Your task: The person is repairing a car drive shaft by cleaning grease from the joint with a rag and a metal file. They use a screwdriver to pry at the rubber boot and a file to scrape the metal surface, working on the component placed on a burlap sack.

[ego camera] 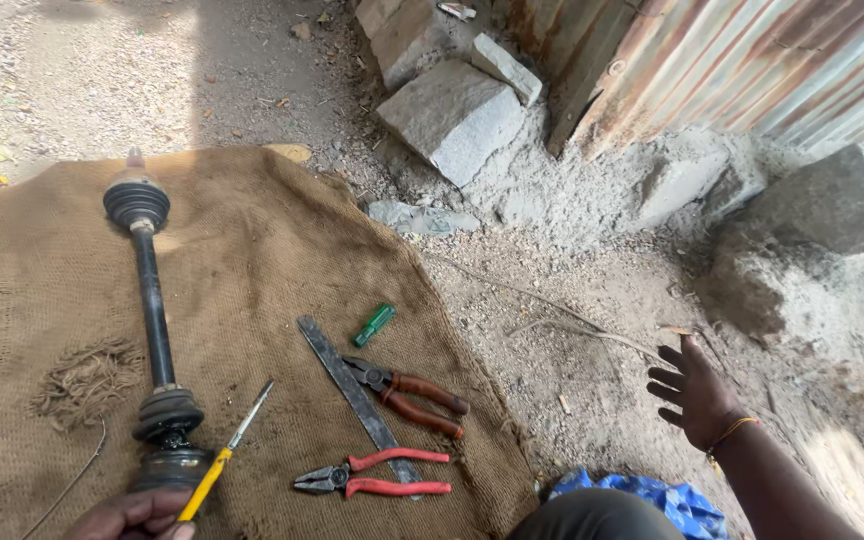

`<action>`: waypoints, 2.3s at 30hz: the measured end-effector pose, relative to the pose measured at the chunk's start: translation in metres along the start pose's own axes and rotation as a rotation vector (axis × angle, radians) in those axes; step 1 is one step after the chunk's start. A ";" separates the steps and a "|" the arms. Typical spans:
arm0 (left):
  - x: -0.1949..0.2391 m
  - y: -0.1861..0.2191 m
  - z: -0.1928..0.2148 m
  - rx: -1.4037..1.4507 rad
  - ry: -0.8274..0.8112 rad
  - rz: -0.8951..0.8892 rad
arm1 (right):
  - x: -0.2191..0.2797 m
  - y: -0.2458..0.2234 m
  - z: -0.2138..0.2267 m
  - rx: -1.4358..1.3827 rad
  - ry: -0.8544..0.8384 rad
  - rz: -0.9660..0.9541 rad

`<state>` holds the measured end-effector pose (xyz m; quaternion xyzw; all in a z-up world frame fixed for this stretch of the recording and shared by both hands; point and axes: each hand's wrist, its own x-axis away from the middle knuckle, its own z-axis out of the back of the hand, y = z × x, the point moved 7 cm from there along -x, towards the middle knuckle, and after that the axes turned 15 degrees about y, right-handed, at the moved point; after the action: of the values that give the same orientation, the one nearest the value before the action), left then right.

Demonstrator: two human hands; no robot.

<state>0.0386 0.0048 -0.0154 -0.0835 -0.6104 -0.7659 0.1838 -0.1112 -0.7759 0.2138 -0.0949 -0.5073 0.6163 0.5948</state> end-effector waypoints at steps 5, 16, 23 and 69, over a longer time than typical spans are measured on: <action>0.045 0.079 0.009 -0.122 0.032 -0.062 | 0.017 -0.003 0.033 0.213 0.079 0.152; 0.104 0.213 0.033 0.542 -0.001 0.154 | 0.117 -0.066 -0.011 0.556 -0.047 0.706; 0.116 0.241 0.042 0.632 0.048 0.155 | 0.393 -0.097 -0.215 0.858 -0.718 1.475; 0.155 0.213 -0.021 0.022 -0.211 -0.008 | 0.289 -0.090 -0.284 -0.569 -0.192 -0.028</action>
<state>-0.0201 -0.0826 0.2264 -0.1590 -0.6352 -0.7468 0.1163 0.0713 -0.4112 0.2885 -0.1918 -0.7148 0.4473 0.5021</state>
